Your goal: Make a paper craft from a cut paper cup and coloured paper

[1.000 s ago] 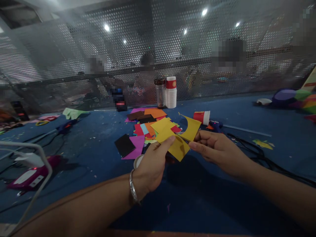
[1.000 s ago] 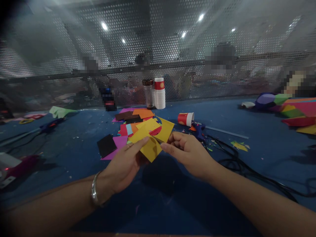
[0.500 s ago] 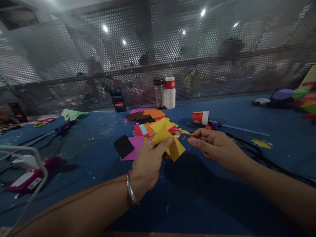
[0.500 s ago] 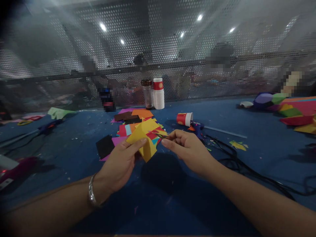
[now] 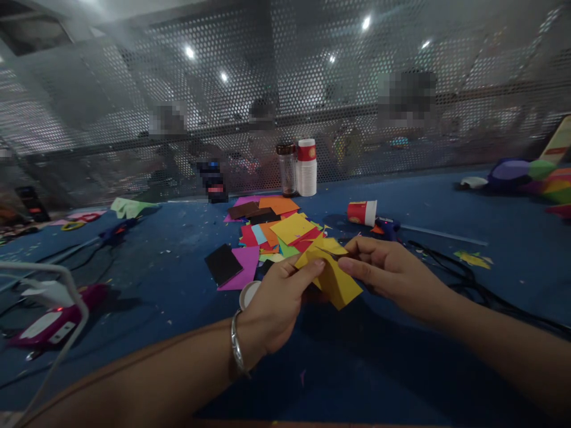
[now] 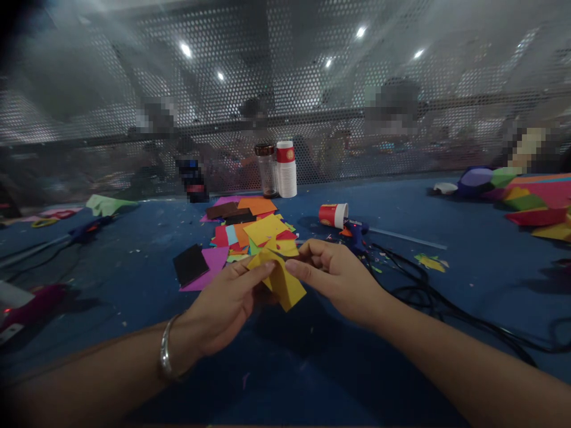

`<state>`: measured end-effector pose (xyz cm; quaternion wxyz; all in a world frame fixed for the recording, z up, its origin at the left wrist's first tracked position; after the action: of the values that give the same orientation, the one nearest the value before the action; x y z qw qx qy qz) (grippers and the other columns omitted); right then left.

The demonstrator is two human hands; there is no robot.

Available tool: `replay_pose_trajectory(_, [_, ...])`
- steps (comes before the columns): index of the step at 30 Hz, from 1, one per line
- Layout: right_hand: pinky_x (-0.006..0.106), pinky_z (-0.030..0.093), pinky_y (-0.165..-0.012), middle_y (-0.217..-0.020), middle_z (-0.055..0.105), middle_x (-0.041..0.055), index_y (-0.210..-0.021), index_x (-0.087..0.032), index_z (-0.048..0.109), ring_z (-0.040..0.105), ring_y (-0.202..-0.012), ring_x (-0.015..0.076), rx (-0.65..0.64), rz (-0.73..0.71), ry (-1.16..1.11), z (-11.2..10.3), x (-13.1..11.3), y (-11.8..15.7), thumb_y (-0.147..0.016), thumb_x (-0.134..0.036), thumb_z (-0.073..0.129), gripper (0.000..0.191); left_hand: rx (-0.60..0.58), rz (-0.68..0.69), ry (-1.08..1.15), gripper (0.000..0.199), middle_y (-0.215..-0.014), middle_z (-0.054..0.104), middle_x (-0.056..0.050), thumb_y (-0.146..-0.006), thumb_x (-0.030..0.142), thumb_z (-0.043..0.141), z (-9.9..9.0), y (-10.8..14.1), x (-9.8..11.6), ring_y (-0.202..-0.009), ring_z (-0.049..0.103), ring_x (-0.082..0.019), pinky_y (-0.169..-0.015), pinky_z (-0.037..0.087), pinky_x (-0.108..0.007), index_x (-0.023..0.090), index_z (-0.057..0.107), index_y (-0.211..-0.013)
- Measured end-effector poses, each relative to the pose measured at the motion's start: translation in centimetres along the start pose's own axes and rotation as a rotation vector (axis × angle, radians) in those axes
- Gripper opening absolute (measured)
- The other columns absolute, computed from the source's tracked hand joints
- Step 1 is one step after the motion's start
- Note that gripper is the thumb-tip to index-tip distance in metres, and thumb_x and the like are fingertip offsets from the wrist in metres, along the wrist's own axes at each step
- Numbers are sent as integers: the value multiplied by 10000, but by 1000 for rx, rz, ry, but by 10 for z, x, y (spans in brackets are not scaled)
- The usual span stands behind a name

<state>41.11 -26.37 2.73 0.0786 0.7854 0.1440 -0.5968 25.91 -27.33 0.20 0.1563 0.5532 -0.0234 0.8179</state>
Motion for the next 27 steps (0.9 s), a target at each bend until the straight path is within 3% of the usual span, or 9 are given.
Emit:
replay_pose_trajectory(4, [223, 283, -438, -683, 561, -19, -843, -171, 604, 414, -515, 83, -17, -24, 13, 0, 1, 1, -801, -547, 671, 385, -56, -34, -15, 175, -887, 722, -73, -781, 319, 729, 4, 2, -1, -761, 633, -164, -593, 475, -241, 174, 746, -877])
replay_pose_trajectory(10, [231, 393, -512, -711, 612, 9, -811, -169, 615, 518, -599, 120, -8, -61, 20, 0, -2, 1, -797, -529, 678, 366, -46, -51, -30, 188, -836, 717, -62, -746, 338, 767, 5, 3, -1, -723, 617, -151, -566, 467, -231, 179, 750, -846])
replay_pose_trajectory(15, [231, 344, -478, -634, 554, -20, -762, -180, 610, 454, -535, 105, 13, -70, 74, 0, -7, 1, -792, -528, 668, 355, -55, -55, -36, 177, -834, 723, -55, -757, 336, 756, 3, 3, -2, -730, 621, -148, -577, 472, -228, 192, 758, -859])
replay_pose_trajectory(22, [239, 351, -501, -642, 553, -17, -752, -180, 589, 470, -551, 111, 8, -30, 40, 0, -6, 1, -787, -547, 662, 376, -64, -81, -28, 178, -830, 724, -67, -750, 322, 762, 4, 3, -1, -745, 630, -151, -575, 490, -223, 164, 747, -831])
replay_pose_trajectory(27, [235, 259, -442, -590, 467, -60, -760, -178, 574, 345, -476, 73, 49, -25, 39, -2, -6, 1, -797, -555, 658, 388, -32, -46, -45, 169, -871, 729, -83, -796, 287, 722, 0, 2, 2, -765, 639, -161, -602, 504, -241, 146, 734, -889])
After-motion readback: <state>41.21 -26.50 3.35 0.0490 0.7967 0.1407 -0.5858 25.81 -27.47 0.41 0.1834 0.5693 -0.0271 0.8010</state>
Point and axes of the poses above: each hand's wrist, its own y-axis away from the middle knuckle, its own z-axis out of the palm, x = y × z, the point moved 4 cm from there along -y, towards the middle knuckle
